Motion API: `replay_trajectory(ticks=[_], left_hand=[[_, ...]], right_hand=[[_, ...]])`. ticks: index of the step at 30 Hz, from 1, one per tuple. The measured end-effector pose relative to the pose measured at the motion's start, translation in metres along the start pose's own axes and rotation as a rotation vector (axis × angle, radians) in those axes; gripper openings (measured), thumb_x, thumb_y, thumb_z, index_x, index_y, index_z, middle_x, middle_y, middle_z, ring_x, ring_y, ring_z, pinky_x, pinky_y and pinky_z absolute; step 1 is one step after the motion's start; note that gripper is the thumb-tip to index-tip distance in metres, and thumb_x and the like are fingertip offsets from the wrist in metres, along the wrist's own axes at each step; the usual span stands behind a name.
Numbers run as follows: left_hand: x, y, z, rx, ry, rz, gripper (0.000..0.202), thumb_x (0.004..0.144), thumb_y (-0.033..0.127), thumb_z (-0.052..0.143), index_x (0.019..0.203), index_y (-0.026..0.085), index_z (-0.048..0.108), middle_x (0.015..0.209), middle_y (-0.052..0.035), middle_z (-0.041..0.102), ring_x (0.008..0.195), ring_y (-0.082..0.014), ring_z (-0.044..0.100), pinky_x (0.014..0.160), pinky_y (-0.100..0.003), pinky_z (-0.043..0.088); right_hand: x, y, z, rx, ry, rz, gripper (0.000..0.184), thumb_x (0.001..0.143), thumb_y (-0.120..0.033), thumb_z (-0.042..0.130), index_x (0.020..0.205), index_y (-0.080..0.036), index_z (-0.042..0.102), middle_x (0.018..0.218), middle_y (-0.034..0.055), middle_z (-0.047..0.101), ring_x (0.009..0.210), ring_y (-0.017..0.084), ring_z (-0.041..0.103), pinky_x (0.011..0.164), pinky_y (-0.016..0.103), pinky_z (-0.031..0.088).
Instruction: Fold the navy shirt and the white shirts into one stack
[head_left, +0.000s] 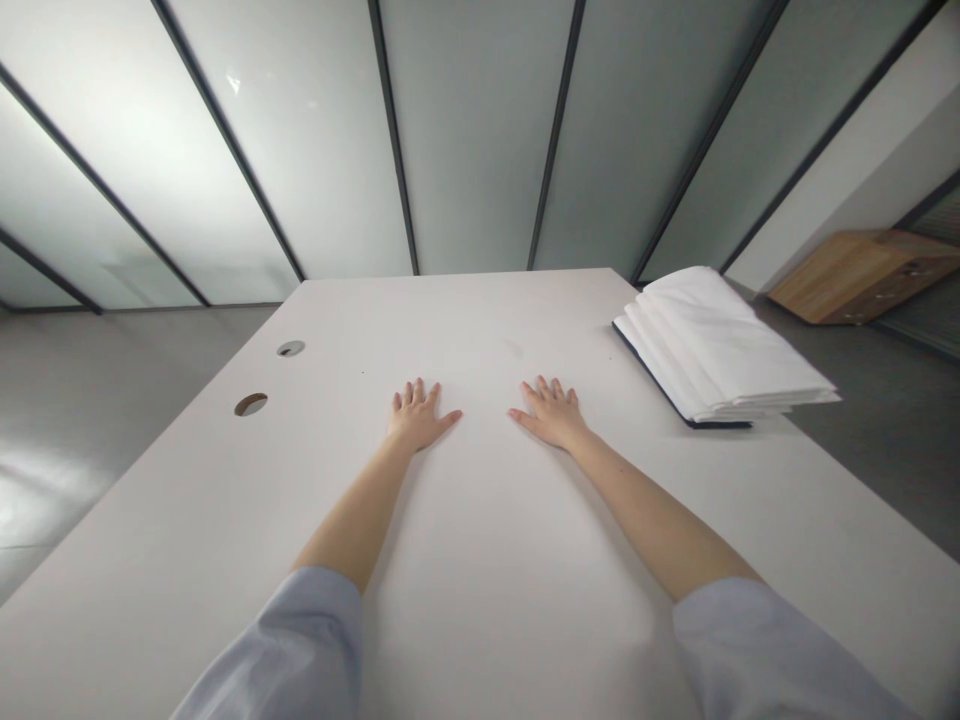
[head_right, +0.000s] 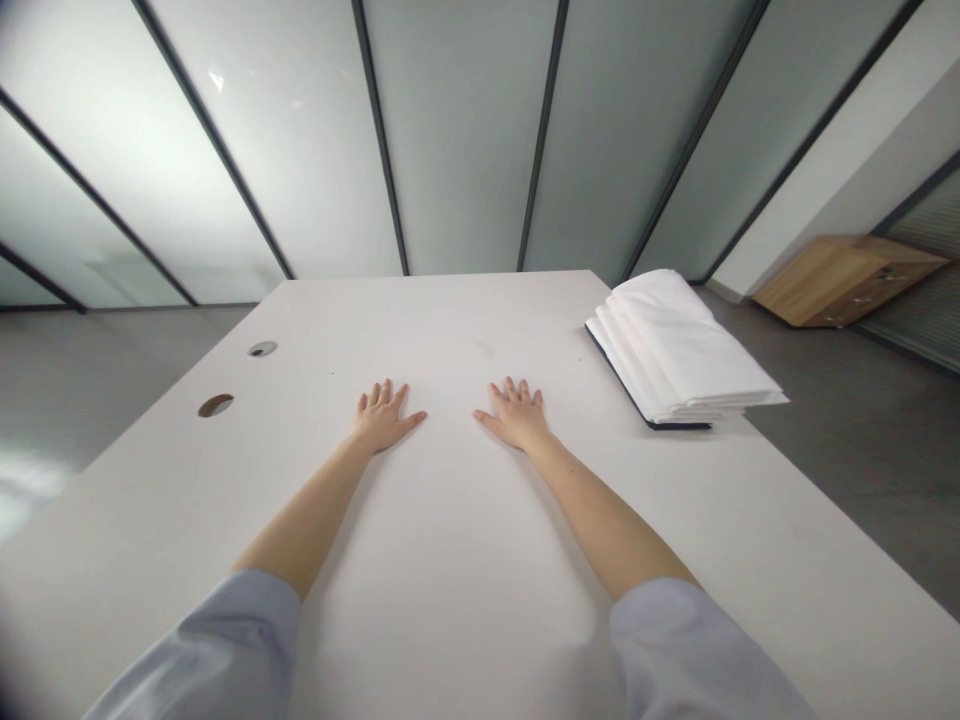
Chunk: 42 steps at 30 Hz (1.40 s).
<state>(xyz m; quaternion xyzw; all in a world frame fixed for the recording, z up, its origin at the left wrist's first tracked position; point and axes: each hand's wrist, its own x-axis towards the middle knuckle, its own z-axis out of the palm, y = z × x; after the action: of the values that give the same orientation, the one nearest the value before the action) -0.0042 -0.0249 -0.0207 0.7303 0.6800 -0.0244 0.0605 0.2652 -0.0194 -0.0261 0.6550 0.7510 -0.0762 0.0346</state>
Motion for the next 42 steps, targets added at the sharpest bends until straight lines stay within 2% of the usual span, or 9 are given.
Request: replay_trajectory(ticks=[33,42], left_hand=[[-0.0001,0.0004,0.0001,0.001,0.007,-0.006,0.09,0.084,0.08,0.023,0.155,0.024,0.023,0.162,-0.0117,0.013,0.148,-0.035,0.01,0.117,-0.052,0.014],[-0.0006,-0.0003,-0.0011,-0.013,0.002,-0.001,0.091,0.084,0.08,0.023,0.155,0.023,0.024,0.162,-0.013,0.012,0.148,-0.0349,0.01,0.117,-0.052,0.015]], right_hand=[[-0.0003,0.0003,0.0007,0.003,0.016,0.005,0.084,0.088,-0.075,0.02,0.155,-0.024,0.023,0.162,0.0116,0.015,0.146,0.039,0.011,0.113,0.059,0.012],[-0.0009,-0.0008,0.0002,0.013,0.052,0.001,0.08,0.09,-0.073,0.024,0.153,-0.024,0.029,0.161,0.0127,0.018,0.146,0.039,0.015,0.113,0.059,0.014]])
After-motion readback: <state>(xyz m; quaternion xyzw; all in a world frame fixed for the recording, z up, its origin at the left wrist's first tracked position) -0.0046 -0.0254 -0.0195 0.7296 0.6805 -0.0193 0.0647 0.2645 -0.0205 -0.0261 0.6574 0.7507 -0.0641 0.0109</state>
